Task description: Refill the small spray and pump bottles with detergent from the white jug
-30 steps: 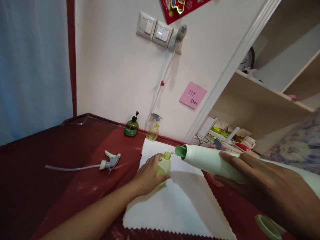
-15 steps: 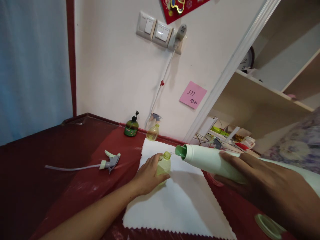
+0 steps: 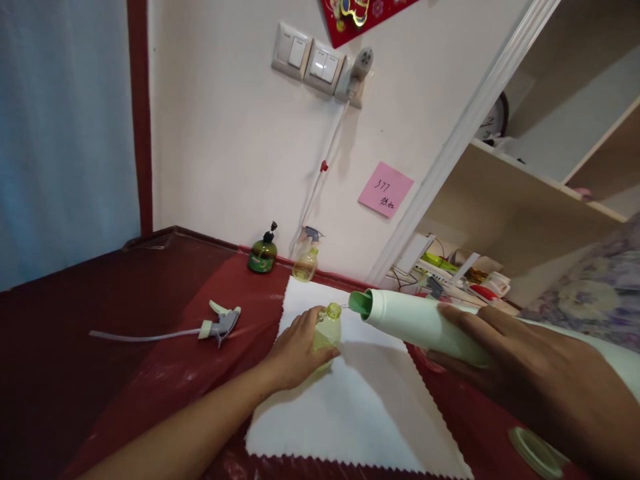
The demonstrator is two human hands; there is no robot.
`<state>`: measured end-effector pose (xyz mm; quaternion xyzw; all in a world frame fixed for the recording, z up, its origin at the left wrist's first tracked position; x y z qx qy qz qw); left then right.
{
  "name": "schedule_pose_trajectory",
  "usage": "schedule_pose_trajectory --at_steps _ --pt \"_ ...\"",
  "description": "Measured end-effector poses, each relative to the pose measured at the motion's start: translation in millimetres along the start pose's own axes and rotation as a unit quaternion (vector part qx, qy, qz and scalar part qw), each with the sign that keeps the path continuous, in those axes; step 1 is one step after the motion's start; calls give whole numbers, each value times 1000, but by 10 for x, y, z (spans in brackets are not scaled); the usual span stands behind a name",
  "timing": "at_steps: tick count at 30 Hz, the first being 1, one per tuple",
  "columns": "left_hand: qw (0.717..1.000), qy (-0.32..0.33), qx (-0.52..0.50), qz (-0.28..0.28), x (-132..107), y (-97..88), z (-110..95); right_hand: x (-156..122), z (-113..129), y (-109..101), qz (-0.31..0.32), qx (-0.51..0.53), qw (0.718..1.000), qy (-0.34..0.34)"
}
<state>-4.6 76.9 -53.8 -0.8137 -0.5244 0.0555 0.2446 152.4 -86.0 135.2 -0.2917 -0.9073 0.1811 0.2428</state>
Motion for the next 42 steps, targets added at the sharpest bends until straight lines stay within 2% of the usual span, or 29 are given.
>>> schedule_pose_trajectory --at_steps 3,7,11,14,17,21,23,26,29,33,36,39,42 --pt "1000 0 -2 -1 -2 -4 -8 31 24 -48 -29 2 1000 -1" --pt "1000 1 -2 1 9 1 -7 38 25 -5 -28 31 999 27" --pt "1000 5 4 5 25 21 17 -50 -14 176 -3 74 994 80" --pt "1000 5 10 7 27 32 35 -112 -94 356 9 154 977 145" --pt "1000 -4 3 6 24 29 48 -156 -242 584 36 248 933 258" --pt "1000 -20 -3 11 19 26 65 -202 -407 904 32 371 835 406" --pt "1000 -27 -3 11 20 21 77 -219 -452 1075 -8 423 780 461" --pt "999 -42 -10 17 26 24 98 -246 -467 1363 -98 465 706 524" --pt "998 -58 -13 26 34 31 114 -224 -385 1678 -173 483 656 553" --pt "996 -75 -5 43 41 34 137 -147 -183 2037 -240 503 603 571" --pt "995 -88 -7 49 39 28 150 -127 -27 2221 -260 508 577 584" --pt "993 -106 5 53 24 29 140 -162 79 2329 -257 510 569 592" --pt "992 -117 10 56 4 32 98 -203 99 2354 -241 518 580 581"
Point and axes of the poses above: each hand's wrist, its own x-axis towards the middle knuckle, its own y-axis out of the palm, z = x × y, the point moved 7 cm from there along x, towards the middle knuckle, and after that the axes turned 8 degrees about -y, right-handed, at the moved point
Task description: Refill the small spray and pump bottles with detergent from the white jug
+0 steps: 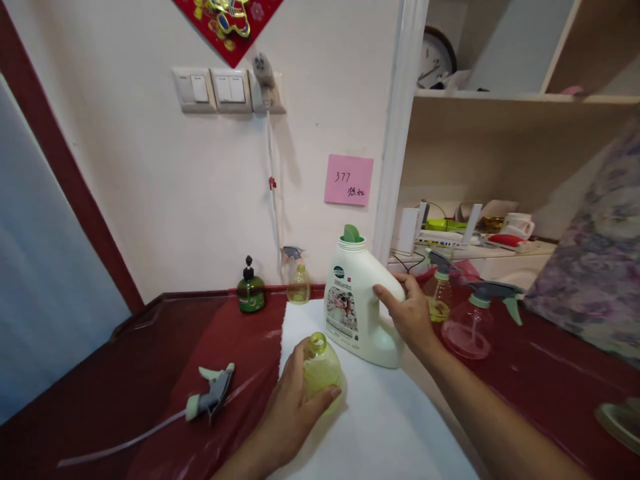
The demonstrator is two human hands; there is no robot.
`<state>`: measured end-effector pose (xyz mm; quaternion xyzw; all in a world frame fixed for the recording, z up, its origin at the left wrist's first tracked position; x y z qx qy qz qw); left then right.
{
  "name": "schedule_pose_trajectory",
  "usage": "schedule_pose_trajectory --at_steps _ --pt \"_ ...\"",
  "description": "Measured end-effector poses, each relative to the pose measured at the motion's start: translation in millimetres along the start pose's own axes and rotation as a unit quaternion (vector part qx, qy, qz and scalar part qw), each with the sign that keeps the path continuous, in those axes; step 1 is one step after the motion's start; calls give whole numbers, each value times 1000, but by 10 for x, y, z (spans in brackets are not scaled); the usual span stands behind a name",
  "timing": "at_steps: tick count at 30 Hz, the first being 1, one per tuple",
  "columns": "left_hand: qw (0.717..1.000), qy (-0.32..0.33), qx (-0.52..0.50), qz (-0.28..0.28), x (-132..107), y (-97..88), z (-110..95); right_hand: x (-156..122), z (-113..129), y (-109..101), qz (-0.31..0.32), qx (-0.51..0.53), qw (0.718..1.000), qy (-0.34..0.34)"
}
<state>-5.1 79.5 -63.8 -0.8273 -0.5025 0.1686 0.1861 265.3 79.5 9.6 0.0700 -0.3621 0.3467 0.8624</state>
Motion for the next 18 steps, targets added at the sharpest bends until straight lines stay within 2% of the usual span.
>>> schedule_pose_trajectory --at_steps 2,4,6,8,9,10,12,14,16,18 --pt "1000 -2 0 -2 -17 -3 -17 -1 51 -62 10 -19 1000 -12" --pt "1000 -5 0 -6 -23 -10 -8 -35 198 -163 -1 -46 998 -38" --pt "1000 -2 -2 -9 -18 -14 15 -149 448 -259 -28 -71 993 -87" --pt "1000 3 -7 -12 -3 -17 38 -355 724 -256 -34 -75 986 -143" --pt "1000 9 -13 -14 4 -17 38 -478 825 -184 -8 -55 986 -158" --pt "999 20 -20 -17 8 -18 26 -606 875 -52 50 -21 987 -150" --pt "998 53 -40 -22 2 -18 -27 -885 850 279 188 42 978 -86" --pt "994 87 -55 -23 -17 -10 -88 -1135 741 546 274 94 957 -14" --pt "993 102 -55 -21 -32 4 -111 -1290 624 714 312 133 940 29" --pt "994 96 -42 -22 -38 8 -97 -1355 540 796 326 157 931 41"
Point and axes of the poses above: each hand's wrist, its own x-axis towards the middle knuckle, its own y-axis out of the palm, z = x × y, the point moved 7 cm from there along x, towards the middle knuckle, and after that the axes turned 8 degrees about -y, right-handed, at the moved point
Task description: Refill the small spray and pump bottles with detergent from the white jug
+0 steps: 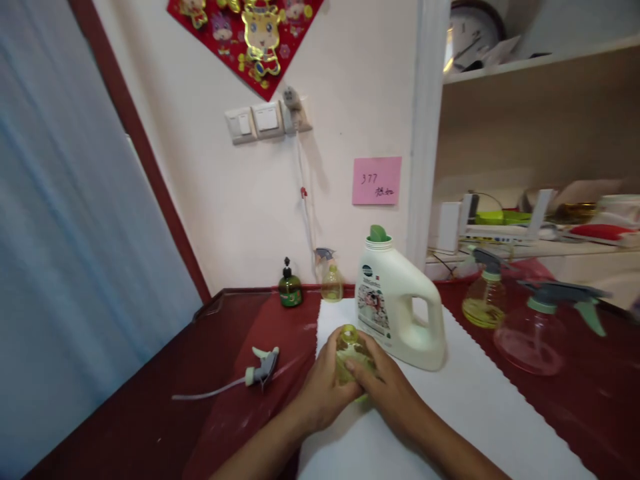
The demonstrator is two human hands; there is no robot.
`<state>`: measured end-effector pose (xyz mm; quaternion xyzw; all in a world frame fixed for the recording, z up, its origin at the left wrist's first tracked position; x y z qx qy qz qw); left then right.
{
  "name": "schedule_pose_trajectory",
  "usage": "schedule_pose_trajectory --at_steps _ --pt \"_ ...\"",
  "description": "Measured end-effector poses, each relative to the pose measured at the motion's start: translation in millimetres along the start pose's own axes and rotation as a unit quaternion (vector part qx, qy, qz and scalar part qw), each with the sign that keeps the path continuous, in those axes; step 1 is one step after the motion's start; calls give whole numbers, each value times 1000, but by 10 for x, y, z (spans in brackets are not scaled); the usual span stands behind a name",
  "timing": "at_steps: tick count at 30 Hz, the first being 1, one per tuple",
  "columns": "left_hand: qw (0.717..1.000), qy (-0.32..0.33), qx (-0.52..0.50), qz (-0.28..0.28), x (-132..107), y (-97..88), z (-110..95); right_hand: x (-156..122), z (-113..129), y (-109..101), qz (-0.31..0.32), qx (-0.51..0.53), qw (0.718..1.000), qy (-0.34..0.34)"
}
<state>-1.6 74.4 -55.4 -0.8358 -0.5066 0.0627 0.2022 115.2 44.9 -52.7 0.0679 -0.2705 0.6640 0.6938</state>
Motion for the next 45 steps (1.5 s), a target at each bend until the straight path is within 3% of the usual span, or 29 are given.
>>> schedule_pose_trajectory --at_steps 3,6,8,12,15,17,22,26,29,32,34,35,36,38,41,45 --pt "998 -25 50 7 -10 -41 9 3 -63 9 9 6 1000 -1" --pt "984 -30 171 25 -35 -193 -92 -6 -76 -3 7 2 1000 1" --pt "965 -20 259 14 -68 -418 -204 -16 -97 -9 0 -6 1000 5" --pt "939 -50 334 -68 -195 -1118 -298 -32 -170 2 -2 -19 999 32" --pt "907 -105 394 -104 -332 -1555 -154 -35 -153 5 3 -23 999 37" --pt "892 -133 422 -93 -417 -1675 9 -37 -122 3 7 -29 999 33" --pt "876 -156 450 -78 -545 -1587 333 -46 -133 17 11 -29 999 31" --pt "884 -146 431 -106 -553 -1555 299 -36 -148 24 9 -30 999 34" --pt "906 -118 383 -137 -516 -1638 50 -23 -115 20 8 -29 999 35" --pt "932 -74 310 -175 -443 -1683 -356 -23 -76 11 8 -29 999 34" --pt "953 -38 215 -209 -384 -1641 -680 -29 -57 5 9 -30 999 32" --pt "968 -12 67 -240 -367 -1630 -831 -33 -50 3 9 -30 999 31" --pt "963 29 -74 -259 -349 -1594 -984 -36 -44 3 10 -30 999 30" --pt "935 91 -232 -254 -276 -1441 -1266 -37 -36 3 13 -29 999 29" --pt "915 133 -310 -224 -131 -1187 -1553 -27 -24 1 15 -29 999 34" --pt "907 133 -349 -195 52 -975 -1593 -5 3 -10 18 -27 999 39"
Point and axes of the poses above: each hand's wrist, its own x-axis towards the middle knuckle, its own y-axis out of the palm, z = x × y, the point moved 7 cm from there along x, towards the middle knuckle, and after that the axes turned 8 degrees about -y, right-handed, at the moved point
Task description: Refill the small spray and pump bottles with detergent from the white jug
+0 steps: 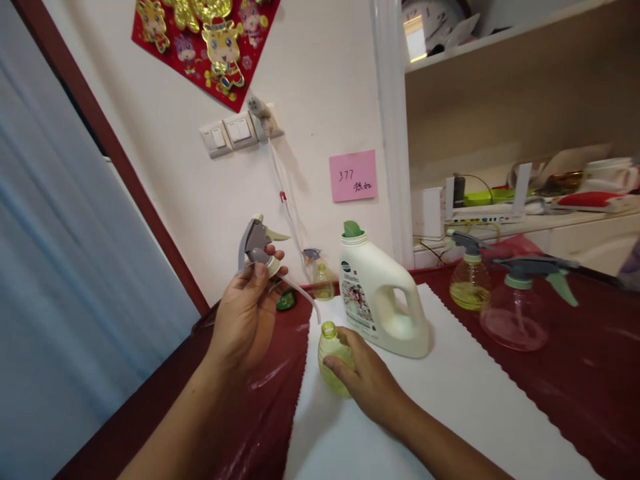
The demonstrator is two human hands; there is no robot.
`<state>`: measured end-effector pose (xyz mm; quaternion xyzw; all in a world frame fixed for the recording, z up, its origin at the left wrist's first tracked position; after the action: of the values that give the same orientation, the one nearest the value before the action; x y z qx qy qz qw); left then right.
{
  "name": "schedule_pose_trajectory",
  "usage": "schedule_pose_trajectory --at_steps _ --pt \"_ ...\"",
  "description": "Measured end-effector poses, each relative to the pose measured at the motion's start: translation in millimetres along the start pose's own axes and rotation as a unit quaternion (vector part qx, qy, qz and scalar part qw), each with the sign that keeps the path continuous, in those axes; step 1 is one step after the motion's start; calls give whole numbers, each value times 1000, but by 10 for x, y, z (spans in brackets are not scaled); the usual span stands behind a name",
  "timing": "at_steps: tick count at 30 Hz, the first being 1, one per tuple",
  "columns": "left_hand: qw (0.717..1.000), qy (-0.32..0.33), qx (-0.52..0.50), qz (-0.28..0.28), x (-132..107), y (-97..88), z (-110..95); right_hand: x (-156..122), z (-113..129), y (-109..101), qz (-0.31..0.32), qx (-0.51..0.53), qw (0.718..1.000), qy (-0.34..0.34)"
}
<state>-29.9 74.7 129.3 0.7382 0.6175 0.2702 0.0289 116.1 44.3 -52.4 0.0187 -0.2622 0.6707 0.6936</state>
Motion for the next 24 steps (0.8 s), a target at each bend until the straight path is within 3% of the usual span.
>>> schedule_pose_trajectory --at_steps 8,13,17,20,24 --pt "998 -64 -8 -7 -13 7 466 26 76 -40 5 0 1000 -6" --pt "992 -122 26 -22 -204 -199 996 34 110 -60 0 -10 1000 -7" --pt "983 -175 50 6 -336 -356 1393 39 134 -68 -1 -15 1000 -8" --pt "981 -182 55 35 -373 -371 1493 39 141 -72 -2 -16 1000 -6" --pt "980 -177 81 44 -358 -381 1476 39 141 -77 -2 -16 1000 -4"
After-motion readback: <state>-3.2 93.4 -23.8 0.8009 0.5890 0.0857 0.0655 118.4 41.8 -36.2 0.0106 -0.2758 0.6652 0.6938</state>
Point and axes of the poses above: each hand's wrist, its own x-axis towards the middle knuckle, its own y-axis out of the palm, z = x × y, the point moved 7 cm from there along x, towards the middle knuckle, and after that the axes turned 8 degrees about -y, right-handed, at the moved point
